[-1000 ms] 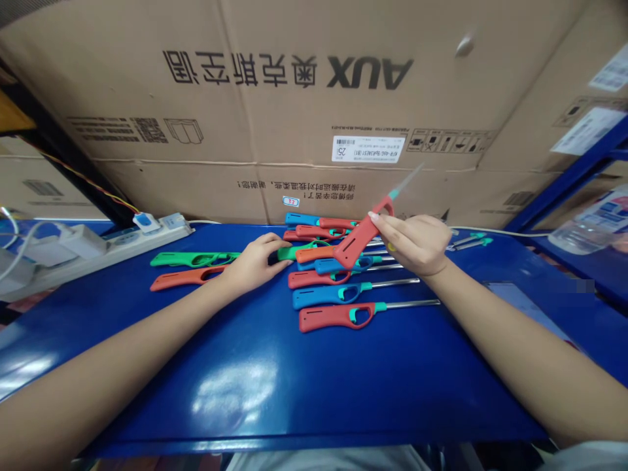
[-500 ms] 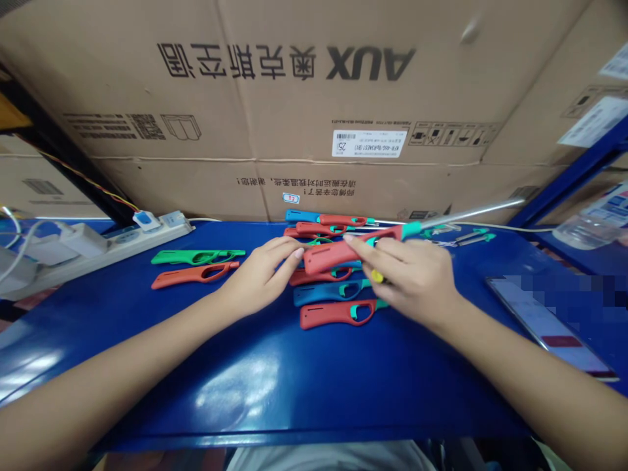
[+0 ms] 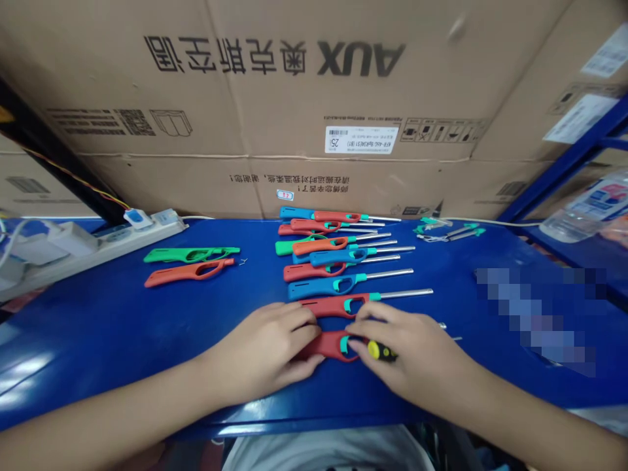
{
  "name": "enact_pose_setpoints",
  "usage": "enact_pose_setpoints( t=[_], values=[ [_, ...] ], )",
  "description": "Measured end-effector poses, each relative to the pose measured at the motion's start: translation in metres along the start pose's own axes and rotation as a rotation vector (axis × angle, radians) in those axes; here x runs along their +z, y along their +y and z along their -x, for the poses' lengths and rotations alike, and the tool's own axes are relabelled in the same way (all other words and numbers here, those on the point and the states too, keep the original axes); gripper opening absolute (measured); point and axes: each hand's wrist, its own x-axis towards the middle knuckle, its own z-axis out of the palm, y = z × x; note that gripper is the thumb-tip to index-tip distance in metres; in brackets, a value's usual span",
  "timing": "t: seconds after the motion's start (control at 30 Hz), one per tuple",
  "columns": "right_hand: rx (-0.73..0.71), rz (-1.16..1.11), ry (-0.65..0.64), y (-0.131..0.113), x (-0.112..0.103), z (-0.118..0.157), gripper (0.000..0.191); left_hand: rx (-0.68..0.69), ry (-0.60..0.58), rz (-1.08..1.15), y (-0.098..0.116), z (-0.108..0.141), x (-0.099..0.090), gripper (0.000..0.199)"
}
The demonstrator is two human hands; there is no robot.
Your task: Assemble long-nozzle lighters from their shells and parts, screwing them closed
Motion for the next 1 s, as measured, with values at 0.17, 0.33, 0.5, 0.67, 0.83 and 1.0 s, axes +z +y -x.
enact_pose_setpoints(
  t=[0.17, 0.33, 0.5, 0.67, 0.83, 1.0],
  values=[
    [0.175, 0.213, -0.18, 0.043, -0.007, -0.017, 0.035, -0.043, -0.001, -0.004, -0.003, -0.002, -0.003, 0.024],
    [0.099, 0.137, -0.281, 0.081, -0.009, -0.039, 0.042, -0.094, 0.007, 0.015, -0.007, -0.009, -0.002, 0.025],
    [0.047, 0.147, -0.255, 0.104, -0.007, -0.065, 0.041, -0.123, 0.059, -0.021, -0.024, -0.022, -0.003, 0.026],
    [0.033, 0.088, -0.273, 0.116, -0.003, -0.08, 0.034, -0.102, 0.075, 0.021, -0.038, -0.031, -0.004, 0.025],
    [0.041, -0.004, -0.262, 0.115, -0.01, -0.083, 0.039, -0.103, 0.072, -0.036, -0.037, -0.028, -0.003, 0.027],
    [0.078, 0.104, -0.43, 0.111, -0.019, -0.096, 0.036, -0.109, 0.071, -0.04, -0.034, -0.026, -0.005, 0.026]
  ],
)
